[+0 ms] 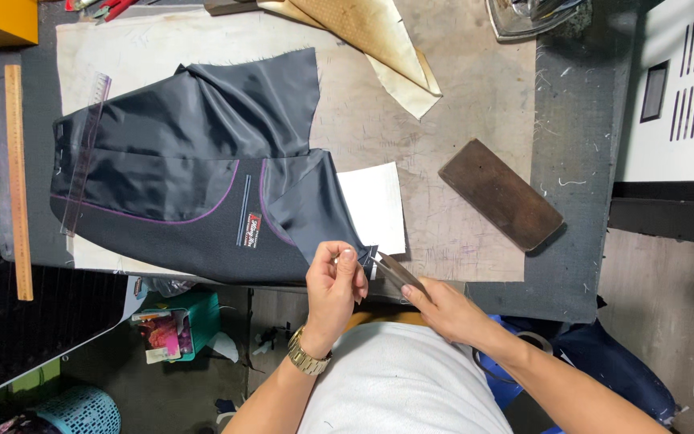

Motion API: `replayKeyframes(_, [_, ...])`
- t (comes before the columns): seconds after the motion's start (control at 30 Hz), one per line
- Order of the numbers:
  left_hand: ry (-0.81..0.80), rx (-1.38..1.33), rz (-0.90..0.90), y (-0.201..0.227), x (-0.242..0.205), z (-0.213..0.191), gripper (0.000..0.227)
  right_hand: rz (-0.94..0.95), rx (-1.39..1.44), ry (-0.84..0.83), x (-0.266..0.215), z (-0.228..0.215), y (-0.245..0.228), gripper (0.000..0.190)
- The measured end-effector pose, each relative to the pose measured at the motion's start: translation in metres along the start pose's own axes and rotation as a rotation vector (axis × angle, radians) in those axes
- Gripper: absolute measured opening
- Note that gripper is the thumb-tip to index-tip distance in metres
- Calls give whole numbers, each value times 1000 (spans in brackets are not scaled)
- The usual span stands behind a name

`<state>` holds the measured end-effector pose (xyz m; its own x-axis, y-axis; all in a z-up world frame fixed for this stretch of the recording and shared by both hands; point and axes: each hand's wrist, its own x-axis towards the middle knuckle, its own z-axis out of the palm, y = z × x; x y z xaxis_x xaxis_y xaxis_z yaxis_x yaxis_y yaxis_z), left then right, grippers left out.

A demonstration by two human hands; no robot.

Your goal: The person marks a piece of dark fabric with pink tailor's chalk using a ruler, then folds and holds sections of the fabric together by hand. They use a needle and thread to hand-stitch a corner, use a large metal iron to press the fabric, and trim a thread with shears.

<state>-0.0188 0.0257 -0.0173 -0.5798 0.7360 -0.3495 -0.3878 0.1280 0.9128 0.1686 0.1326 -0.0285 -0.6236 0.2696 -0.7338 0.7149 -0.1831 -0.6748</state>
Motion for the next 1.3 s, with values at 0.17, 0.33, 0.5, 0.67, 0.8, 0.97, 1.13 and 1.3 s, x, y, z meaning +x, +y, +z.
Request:
replayKeyframes(0.17, [-9,7,2,-2,-5,1,16,3,-12,-61,19,3,19,44])
replayKeyframes(0.33, [-18,39,4,-1,-5,-1,17,63,-43,-95,16,-4,9,44])
replayKeyframes(0.5, [-31,65,-10,6,-6,0,15,97,-69,-76,14,-3,1,45])
replayKeyframes(0.67, [-31,68,-15,5,-7,-1,15,139,-102,-64,11,-4,-13,47])
replayKeyframes(0.8, [-28,67,-23,2,-7,-4,15,145,-130,-57,7,-6,-22,54])
replayKeyframes(0.97, [-13,61,-20,0,-7,-12,15,141,-120,-25,19,-6,14,58])
replayKeyframes(1.13, [11,14,38,19,-7,-12,19,1,-107,386,35,-44,-24,41])
replayKeyframes(1.3, [95,-43,-39,43,-7,-5,13,-28,-430,601,65,-87,-53,45])
